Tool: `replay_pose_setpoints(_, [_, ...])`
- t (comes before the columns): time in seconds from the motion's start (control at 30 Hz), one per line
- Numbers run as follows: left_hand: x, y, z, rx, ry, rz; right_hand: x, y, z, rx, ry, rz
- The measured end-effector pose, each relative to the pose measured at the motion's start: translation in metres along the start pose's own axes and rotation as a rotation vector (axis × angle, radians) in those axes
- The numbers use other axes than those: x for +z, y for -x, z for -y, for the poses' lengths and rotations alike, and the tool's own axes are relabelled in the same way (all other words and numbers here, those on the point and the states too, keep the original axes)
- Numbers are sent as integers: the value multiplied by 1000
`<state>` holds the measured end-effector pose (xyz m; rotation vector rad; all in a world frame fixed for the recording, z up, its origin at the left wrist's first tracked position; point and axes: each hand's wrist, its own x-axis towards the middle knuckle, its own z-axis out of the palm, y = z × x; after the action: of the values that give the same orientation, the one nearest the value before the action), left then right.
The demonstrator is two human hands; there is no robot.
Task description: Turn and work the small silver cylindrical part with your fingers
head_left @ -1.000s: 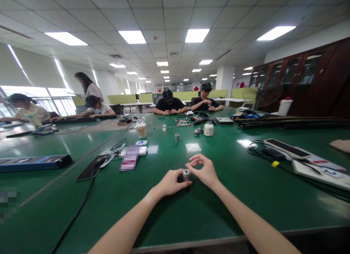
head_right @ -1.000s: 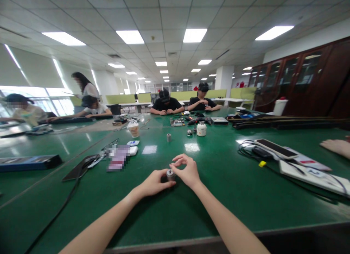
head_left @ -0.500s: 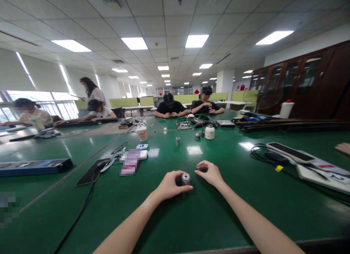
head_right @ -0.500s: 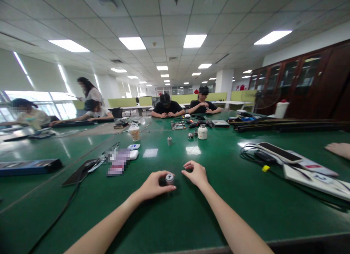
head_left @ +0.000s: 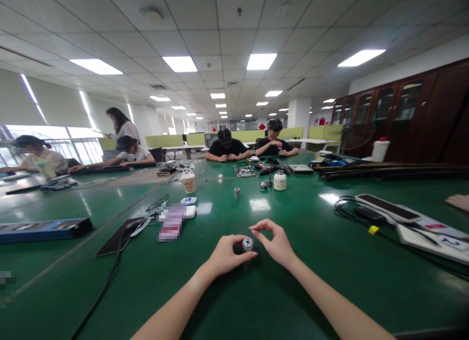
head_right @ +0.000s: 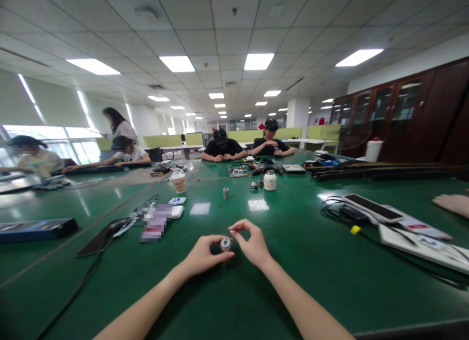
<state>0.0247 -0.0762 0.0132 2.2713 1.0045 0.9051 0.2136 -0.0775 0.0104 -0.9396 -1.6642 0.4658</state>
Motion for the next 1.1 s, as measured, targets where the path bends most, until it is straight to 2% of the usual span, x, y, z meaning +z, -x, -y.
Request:
replay_pose_setpoints(0.13, [1, 0, 0, 9, -6, -5, 6, 6, 10, -25, -19, 75])
replay_pose_setpoints(0.33, [2, 0, 0, 14, -17, -5, 8, 7, 9, -26, -22, 56])
replay_pose_setpoints(0.6, [2, 0, 1, 22, 1, -2, 8, 10, 7, -20, 12, 114])
replay_pose_setpoints(0.93, [2, 0, 0, 34, 15, 8, 10, 8, 10, 24, 31, 57])
replay_pose_setpoints(1.1, [4, 0, 4, 31, 17, 1, 8, 10, 15, -17, 43, 71])
